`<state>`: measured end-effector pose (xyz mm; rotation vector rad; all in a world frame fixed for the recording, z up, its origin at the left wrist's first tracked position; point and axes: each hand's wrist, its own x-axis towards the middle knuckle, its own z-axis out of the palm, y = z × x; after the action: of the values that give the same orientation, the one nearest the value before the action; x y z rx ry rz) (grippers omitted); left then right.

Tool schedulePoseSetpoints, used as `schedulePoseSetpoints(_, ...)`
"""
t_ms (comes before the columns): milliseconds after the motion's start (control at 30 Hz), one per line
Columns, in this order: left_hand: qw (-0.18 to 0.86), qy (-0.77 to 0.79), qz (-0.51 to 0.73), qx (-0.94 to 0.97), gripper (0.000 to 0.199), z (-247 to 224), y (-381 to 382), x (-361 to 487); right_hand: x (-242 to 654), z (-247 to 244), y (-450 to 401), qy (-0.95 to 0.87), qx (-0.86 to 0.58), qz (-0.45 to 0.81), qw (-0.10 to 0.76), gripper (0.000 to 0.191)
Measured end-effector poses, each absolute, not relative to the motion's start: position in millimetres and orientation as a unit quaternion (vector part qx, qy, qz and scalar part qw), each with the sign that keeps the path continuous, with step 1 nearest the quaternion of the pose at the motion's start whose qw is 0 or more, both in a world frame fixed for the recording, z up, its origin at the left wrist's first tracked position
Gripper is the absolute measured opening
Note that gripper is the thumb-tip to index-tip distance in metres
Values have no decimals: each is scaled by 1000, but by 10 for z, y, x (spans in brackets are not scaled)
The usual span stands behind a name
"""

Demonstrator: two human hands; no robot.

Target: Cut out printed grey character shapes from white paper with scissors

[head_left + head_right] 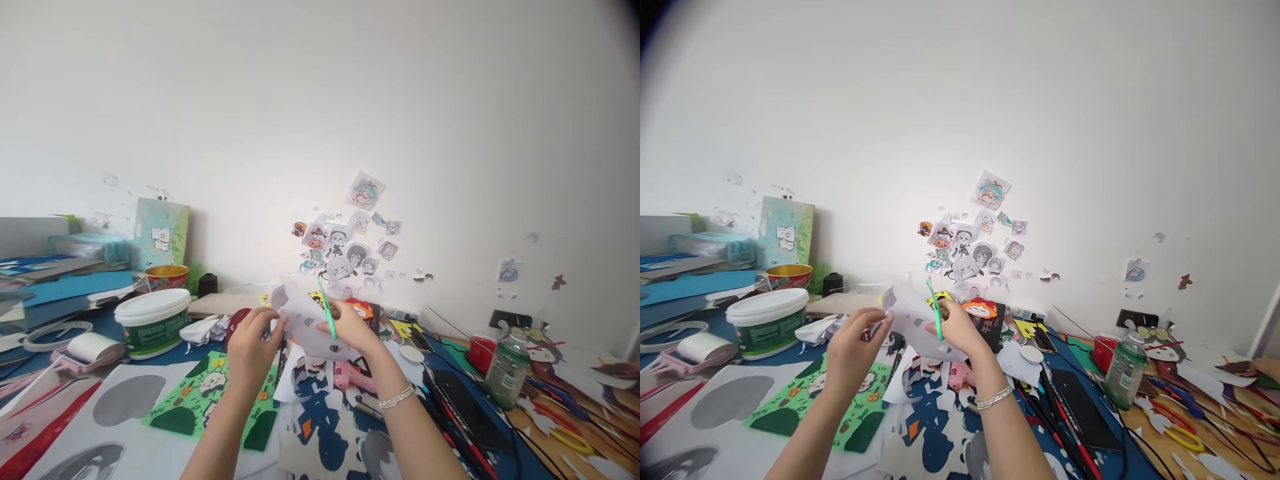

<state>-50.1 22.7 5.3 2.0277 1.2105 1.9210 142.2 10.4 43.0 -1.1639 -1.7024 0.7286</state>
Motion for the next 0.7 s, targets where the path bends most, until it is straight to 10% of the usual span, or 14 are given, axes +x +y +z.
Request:
schedulePoseSetpoints(133,-46,370,640,672,42,-13,331,-465,1420,594,32,-780,-504,146,341,39)
schedulePoseSetpoints(367,245,476,544,646,66,-10,370,-488,1249,709,66,-813,-492,35,311,31)
schedulePoseSetpoints(700,257,514,543,613,44,-24,420,-512,1185,459,-198,-670,-516,-110,523,37)
